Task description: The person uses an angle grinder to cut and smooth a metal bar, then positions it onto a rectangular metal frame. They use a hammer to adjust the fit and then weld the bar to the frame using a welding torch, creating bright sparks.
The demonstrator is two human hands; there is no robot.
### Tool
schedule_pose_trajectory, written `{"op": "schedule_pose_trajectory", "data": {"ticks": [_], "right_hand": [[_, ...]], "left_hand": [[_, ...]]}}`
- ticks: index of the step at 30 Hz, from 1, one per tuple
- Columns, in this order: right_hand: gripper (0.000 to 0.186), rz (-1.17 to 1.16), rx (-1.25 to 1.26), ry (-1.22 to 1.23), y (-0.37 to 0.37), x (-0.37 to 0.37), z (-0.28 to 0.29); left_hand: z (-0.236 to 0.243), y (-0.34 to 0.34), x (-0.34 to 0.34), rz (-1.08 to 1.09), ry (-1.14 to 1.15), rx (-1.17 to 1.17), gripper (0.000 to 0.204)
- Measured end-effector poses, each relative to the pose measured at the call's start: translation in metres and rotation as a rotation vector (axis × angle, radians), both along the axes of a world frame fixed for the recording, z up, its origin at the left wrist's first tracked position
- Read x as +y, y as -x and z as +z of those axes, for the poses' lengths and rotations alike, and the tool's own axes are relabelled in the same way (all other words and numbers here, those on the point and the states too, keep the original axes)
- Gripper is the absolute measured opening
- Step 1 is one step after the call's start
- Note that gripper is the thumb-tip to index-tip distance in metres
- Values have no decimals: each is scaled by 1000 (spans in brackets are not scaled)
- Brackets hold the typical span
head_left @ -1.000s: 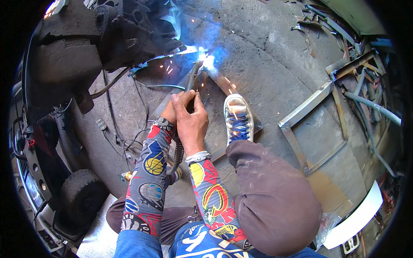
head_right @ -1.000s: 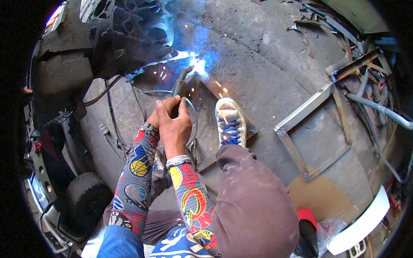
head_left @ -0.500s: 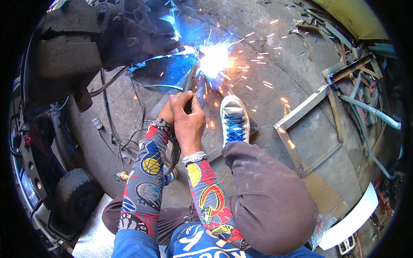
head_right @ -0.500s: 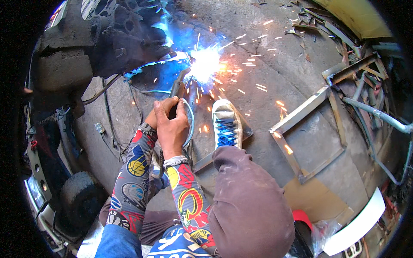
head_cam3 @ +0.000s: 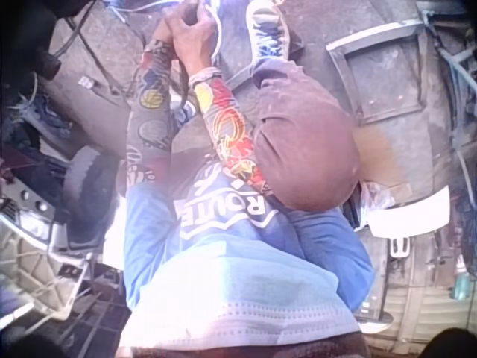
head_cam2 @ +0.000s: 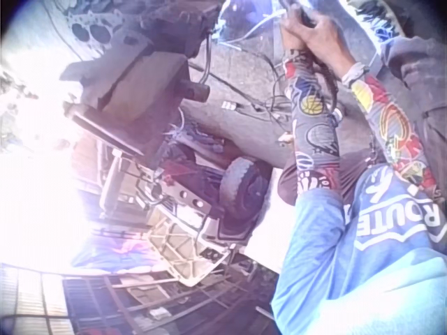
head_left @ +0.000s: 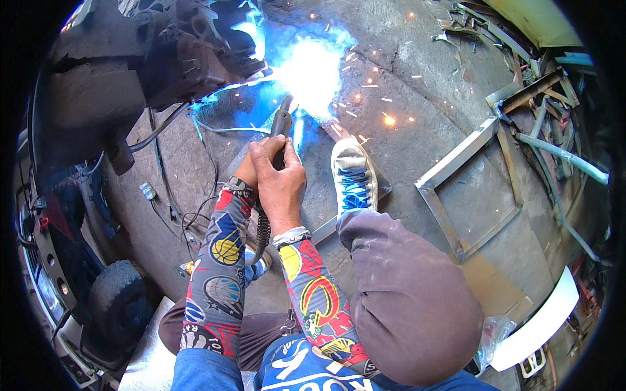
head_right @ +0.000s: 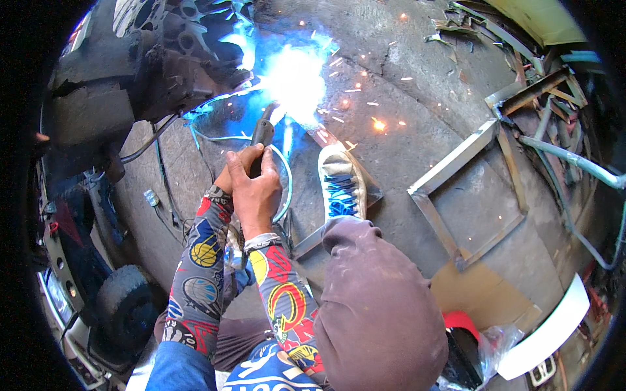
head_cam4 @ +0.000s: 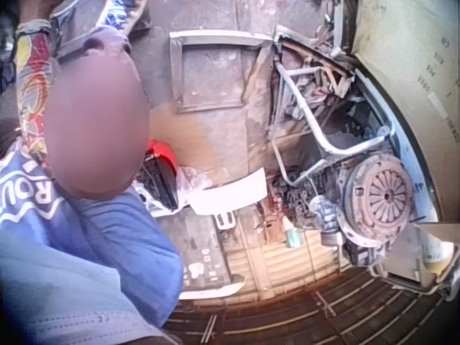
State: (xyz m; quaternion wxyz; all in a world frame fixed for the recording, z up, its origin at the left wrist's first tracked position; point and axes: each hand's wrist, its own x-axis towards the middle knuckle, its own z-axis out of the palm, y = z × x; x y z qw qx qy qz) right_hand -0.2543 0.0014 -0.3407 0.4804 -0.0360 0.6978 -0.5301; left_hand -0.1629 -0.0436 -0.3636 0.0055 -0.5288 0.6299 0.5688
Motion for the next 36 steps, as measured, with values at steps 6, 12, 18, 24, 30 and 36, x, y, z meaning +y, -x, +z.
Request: {"op": "schedule_pose_trajectory", "data": {"ticks": [6,12,18,24,30,36], "right_hand": [[91,4,51,-12,4,-2,7],[93,63,45,-42,6,0,11],[93,20,46,-14,2,-2,7],[92,42,85,-61,2,0,7],[93,9,76,-32,1,-2,6],[94,49,99,-73,2,0,7]], "left_hand": [[0,0,-1,0,-8,-2,32],[5,0,1,-4,-15,-8,32],[11,-1,3,-5,-13,-13,33],[11,-1,2,-17,-15,-28,33],[15,-3,4,-17,-16,-29,33],[18,-4,6,-19,-19,-33,33]]}}
